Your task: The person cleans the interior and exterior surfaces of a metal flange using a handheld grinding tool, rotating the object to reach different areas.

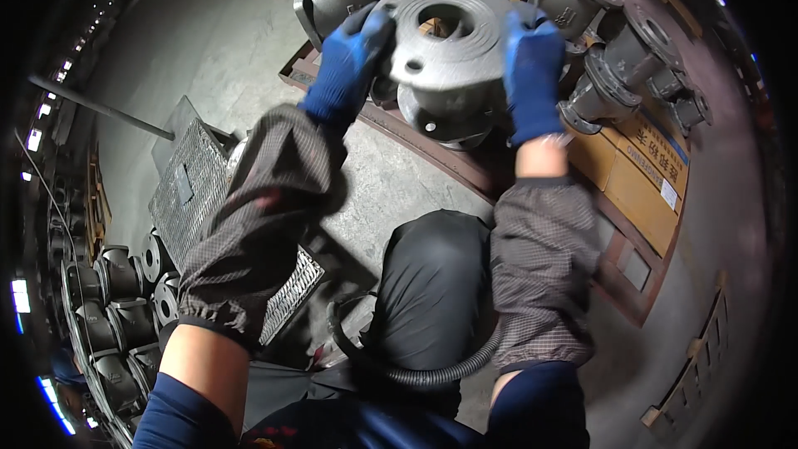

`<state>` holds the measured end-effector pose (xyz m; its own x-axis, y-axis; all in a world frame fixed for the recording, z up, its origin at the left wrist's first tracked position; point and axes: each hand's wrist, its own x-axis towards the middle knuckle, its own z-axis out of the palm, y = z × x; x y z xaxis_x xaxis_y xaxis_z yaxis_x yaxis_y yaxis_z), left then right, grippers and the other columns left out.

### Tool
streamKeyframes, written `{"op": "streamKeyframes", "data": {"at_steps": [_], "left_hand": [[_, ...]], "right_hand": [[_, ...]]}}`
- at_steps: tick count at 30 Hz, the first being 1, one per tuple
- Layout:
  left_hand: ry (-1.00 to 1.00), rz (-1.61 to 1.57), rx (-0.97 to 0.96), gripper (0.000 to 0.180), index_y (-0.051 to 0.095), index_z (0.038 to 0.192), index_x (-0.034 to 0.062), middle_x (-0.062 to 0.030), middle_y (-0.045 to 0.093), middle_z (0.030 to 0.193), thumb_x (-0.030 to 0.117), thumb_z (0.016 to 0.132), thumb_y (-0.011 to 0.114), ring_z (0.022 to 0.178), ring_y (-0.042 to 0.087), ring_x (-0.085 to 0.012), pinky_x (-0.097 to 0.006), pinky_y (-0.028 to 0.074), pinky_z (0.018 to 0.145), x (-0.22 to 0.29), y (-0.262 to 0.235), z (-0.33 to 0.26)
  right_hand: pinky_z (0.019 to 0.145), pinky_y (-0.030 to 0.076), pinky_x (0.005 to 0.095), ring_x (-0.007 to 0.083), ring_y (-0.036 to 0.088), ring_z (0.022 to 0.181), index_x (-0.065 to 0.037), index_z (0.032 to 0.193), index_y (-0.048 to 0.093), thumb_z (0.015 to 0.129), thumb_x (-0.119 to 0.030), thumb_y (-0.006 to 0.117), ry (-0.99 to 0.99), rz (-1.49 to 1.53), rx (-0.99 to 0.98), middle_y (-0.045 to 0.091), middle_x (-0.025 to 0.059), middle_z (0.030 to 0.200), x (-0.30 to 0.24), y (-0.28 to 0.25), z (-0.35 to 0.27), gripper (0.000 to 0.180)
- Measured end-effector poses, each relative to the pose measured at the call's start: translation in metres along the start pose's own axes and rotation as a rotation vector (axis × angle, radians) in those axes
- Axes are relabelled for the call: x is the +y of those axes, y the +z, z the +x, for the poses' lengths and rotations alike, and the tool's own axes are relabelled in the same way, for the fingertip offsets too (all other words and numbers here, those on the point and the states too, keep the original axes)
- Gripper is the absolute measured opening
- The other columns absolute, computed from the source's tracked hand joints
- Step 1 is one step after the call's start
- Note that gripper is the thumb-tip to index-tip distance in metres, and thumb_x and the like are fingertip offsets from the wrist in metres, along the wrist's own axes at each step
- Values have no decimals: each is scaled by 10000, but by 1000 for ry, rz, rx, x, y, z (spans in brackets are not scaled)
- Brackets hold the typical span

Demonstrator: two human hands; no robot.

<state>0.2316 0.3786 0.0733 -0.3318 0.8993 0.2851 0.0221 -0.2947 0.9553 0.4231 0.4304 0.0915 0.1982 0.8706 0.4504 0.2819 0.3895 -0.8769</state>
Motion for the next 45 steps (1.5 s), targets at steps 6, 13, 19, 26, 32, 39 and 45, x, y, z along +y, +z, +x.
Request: {"op": "streamKeyframes", "data": {"at_steps": [6,13,19,26,32,39,45], "left_hand": [[73,57,-19,315,580,1006,-25,-90,623,785,248,850,565,676,594,-158,-299,494,625,-39,35,77],[181,790,-121,268,619,883,43,-112,623,754,298,827,559,643,604,-226,-367,490,565,8,-45,-56],[-202,889,81,301,646,844,106,-155,645,836,382,777,547,791,623,-326,-426,488,682,5,-204,-242],[-861,1172,506,395,645,1009,125,-125,651,966,450,833,505,897,619,-284,-379,468,810,148,-381,-441],[-799,1209,939,360,649,958,50,-154,660,877,379,823,590,800,637,-253,-339,485,737,211,-470,-582],[-856,515,896,495,575,1120,-8,-85,635,937,366,806,652,792,582,-127,-233,462,710,189,-530,-645],[-576,943,677,573,460,1256,-3,-140,601,1021,275,799,663,918,570,-195,-306,454,805,95,-514,-627]], "right_hand": [[725,435,359,197,577,795,36,946,641,810,-275,541,-143,-767,-191,662,114,882,67,-8,121,355],[758,455,366,224,581,871,15,1073,571,863,-304,492,-252,-612,-375,608,128,1020,131,-29,117,390],[786,473,372,246,584,935,-3,1182,512,908,-329,450,63,-124,-221,561,140,1137,115,-41,43,430],[779,497,332,276,596,970,8,1255,466,937,-313,444,162,-10,-482,564,125,1188,26,36,-101,452],[886,436,310,207,551,1049,15,1206,522,968,-248,393,-632,221,-958,575,134,1175,-163,174,-202,377],[519,439,218,105,561,567,-23,1113,582,957,-381,359,-191,448,-1634,664,106,881,-303,237,-449,450],[441,291,184,79,520,522,6,1064,587,921,-436,343,438,175,-1979,672,102,811,-266,250,-560,525]]}}
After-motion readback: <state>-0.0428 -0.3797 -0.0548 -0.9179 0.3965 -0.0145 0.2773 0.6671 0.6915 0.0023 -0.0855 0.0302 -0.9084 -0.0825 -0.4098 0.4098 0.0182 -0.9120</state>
